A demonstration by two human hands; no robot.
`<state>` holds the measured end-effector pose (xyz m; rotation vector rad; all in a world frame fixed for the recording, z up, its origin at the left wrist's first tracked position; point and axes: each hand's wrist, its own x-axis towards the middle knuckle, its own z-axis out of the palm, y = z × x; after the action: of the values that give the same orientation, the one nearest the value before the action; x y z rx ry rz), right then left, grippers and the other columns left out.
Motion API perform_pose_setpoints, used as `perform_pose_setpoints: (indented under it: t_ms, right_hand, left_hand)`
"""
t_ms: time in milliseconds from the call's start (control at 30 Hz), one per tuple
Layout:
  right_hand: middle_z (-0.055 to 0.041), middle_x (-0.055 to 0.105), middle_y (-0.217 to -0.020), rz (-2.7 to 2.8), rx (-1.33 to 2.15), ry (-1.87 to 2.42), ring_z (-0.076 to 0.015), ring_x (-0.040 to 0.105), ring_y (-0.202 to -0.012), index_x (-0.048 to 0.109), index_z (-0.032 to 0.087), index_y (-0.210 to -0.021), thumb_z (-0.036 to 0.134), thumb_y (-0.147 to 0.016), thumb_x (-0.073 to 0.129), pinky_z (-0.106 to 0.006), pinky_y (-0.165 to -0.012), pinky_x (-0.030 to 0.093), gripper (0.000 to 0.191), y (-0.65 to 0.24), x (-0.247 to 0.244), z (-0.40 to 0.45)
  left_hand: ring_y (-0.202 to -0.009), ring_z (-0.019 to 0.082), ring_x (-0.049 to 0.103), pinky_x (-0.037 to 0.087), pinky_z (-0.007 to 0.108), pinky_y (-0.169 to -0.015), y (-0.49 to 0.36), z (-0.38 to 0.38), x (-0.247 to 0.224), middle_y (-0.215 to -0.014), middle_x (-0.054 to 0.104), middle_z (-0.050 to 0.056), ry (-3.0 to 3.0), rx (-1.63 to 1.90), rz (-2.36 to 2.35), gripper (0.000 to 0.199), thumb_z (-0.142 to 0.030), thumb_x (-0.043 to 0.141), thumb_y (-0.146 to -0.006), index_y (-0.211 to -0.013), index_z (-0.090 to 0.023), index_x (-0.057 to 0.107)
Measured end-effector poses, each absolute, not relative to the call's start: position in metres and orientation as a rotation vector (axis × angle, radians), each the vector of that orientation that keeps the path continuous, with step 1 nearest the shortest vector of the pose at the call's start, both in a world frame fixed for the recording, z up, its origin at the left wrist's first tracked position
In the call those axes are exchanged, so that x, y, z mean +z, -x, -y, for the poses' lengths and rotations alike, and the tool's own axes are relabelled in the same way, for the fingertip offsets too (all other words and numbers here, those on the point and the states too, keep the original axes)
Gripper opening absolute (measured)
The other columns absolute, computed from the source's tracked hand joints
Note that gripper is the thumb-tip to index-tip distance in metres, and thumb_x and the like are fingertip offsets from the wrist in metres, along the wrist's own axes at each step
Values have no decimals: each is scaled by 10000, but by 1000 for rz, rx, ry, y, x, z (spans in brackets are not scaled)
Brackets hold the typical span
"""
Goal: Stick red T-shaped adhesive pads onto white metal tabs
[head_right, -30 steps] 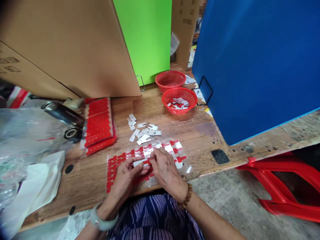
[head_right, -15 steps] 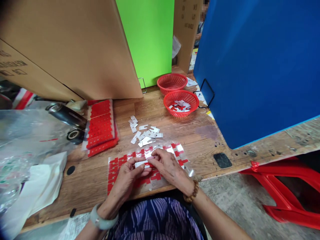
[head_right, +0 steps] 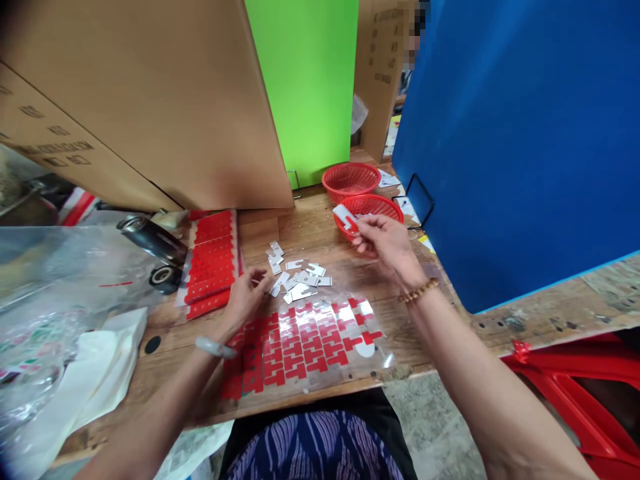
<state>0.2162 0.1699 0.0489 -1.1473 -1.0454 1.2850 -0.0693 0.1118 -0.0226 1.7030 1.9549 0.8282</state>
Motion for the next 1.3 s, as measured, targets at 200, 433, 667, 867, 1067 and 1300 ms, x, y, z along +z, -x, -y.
perform_pose_setpoints:
  t_ms: [200,433,667,867,1067,1300]
  right_hand:
    - [1,626,-797,1161,966,1224,-117,614,-622,563,188,-967,321,-676,729,-225,-545,505,360,-218,50,-163]
    - [-36,637,-843,1279,1174,1392,-161,616,-695,564,197,-1008,419,-732,657,-285,-601,520,366,-211,4,-98]
    - [-73,661,-901,1151,1429,1397,-159,625,-684,563,183,-969,499,-682,682,-302,-645,525,442,-194,-19,-57]
    - [-48,652,-849,1200,1441,1371,-157,621,-698,587,181,-954,492,-693,664,-299,-670,526,413,-182,-22,-48]
    - [-30,639,-826,1316,1391,1353,-164,620,-711,582,186,-967,425,-777,598,-307,-689,519,305,-175,-29,-40]
    - [-40,651,-882,1757,1021,1421,-188,592,-795,605,211,-912,256,-877,452,-335,-748,471,163,-179,-26,-32]
  left_hand:
    - [-981,233,576,414,373,-885,77,-168,-23,-1020,649,122,-1963,715,-1943,262,-156,450,-855,-1082,-143,582]
    - [-1016,245,562,387,342,-899,69,-179,-26,-1079,632,156,-2155,471,-1768,316,-88,410,-852,-1102,-139,597]
    - [-909,239,556,401,343,-830,64,-120,-28,-970,620,125,-2105,436,-1749,289,-82,437,-824,-1027,-165,626]
    - [-730,185,532,399,297,-704,74,-118,-19,-741,589,38,-1853,575,-1772,94,-106,597,-703,-776,-159,620]
    - [-516,103,463,372,218,-535,72,-113,-11,-534,492,-54,-1496,831,-1684,143,-219,638,-663,-630,-171,508]
    - [-565,98,566,452,225,-582,57,-59,19,-656,588,-34,-807,1112,-1292,453,-226,773,-576,-981,-143,588]
